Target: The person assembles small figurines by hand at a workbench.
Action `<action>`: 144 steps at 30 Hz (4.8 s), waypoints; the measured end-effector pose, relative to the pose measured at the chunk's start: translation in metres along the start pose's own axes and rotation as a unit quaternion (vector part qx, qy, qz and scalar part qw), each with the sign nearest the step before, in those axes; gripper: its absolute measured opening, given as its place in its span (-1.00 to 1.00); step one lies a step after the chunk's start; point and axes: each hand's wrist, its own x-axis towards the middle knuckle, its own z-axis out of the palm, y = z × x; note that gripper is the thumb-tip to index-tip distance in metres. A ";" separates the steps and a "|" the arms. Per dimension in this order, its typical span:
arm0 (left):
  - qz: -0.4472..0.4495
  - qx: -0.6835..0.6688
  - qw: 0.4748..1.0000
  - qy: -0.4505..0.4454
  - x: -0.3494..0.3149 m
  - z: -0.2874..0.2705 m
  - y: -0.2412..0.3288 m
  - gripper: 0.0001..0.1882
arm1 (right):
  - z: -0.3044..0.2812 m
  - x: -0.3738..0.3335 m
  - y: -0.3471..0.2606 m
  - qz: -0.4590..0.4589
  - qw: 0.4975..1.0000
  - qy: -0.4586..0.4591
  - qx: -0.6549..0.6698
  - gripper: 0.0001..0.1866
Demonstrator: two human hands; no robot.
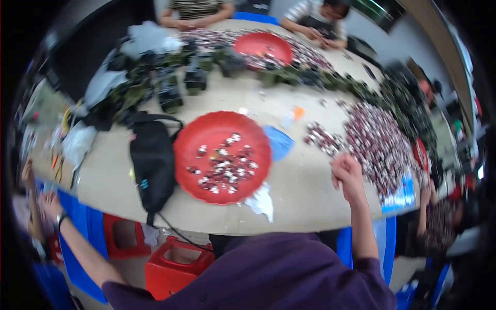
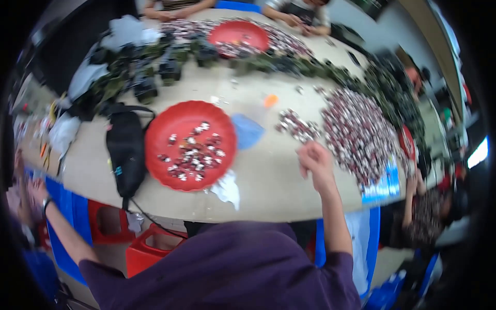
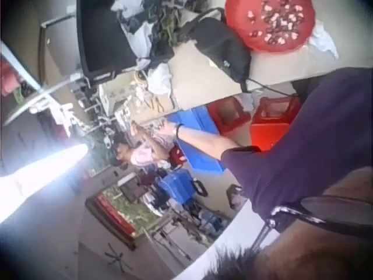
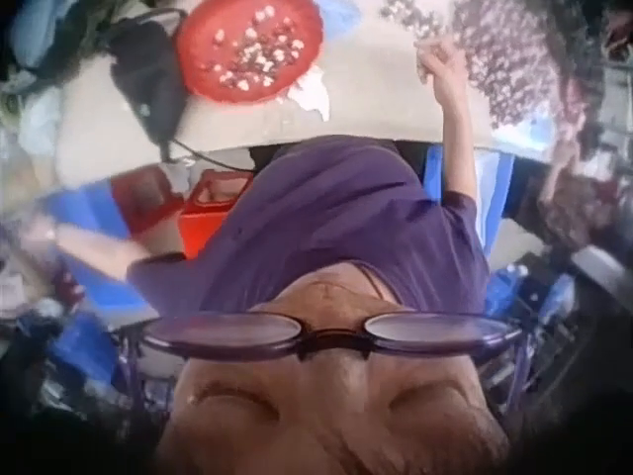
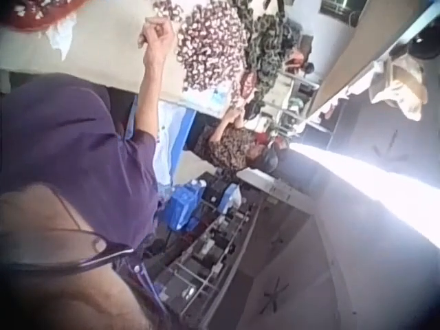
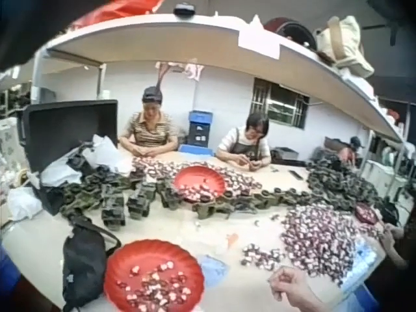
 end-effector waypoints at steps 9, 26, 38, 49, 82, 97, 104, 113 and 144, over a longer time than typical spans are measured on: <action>-0.254 -0.569 0.764 -0.166 -0.005 0.151 0.202 -0.72 | -0.017 0.042 0.010 -0.066 0.963 0.055 -0.256 -0.82; -0.473 -0.387 0.617 -0.496 -0.433 0.500 0.587 -0.69 | -0.012 0.062 0.024 -0.213 0.928 -0.004 -0.305 -0.77; -0.577 -0.365 0.507 -0.525 -0.539 0.576 0.527 -0.78 | -0.024 0.046 0.033 -0.175 0.967 -0.105 -0.151 -0.72; -0.585 -0.415 0.494 -0.491 -0.557 0.583 0.505 -0.86 | -0.018 0.045 0.052 0.007 0.981 -0.142 0.129 -0.59; -0.559 -0.502 0.443 -0.490 -0.555 0.574 0.496 -0.72 | -0.045 0.052 0.063 -0.382 0.904 0.066 -0.178 -0.79; -0.538 -0.598 0.372 -0.464 -0.560 0.579 0.486 -0.68 | -0.041 0.077 0.061 -0.254 0.813 0.076 -0.519 -0.68; -0.522 -0.425 0.565 -0.477 -0.549 0.575 0.514 -0.63 | -0.038 0.053 0.053 -0.031 0.998 -0.036 -0.033 -0.81; -0.429 -0.383 0.621 -0.533 -0.554 0.572 0.512 -0.67 | -0.026 0.040 0.057 0.090 0.953 -0.168 0.236 -0.79; -0.592 -0.414 0.449 -0.526 -0.551 0.571 0.513 -0.73 | -0.016 0.037 0.061 -0.337 0.932 -0.013 -0.128 -0.65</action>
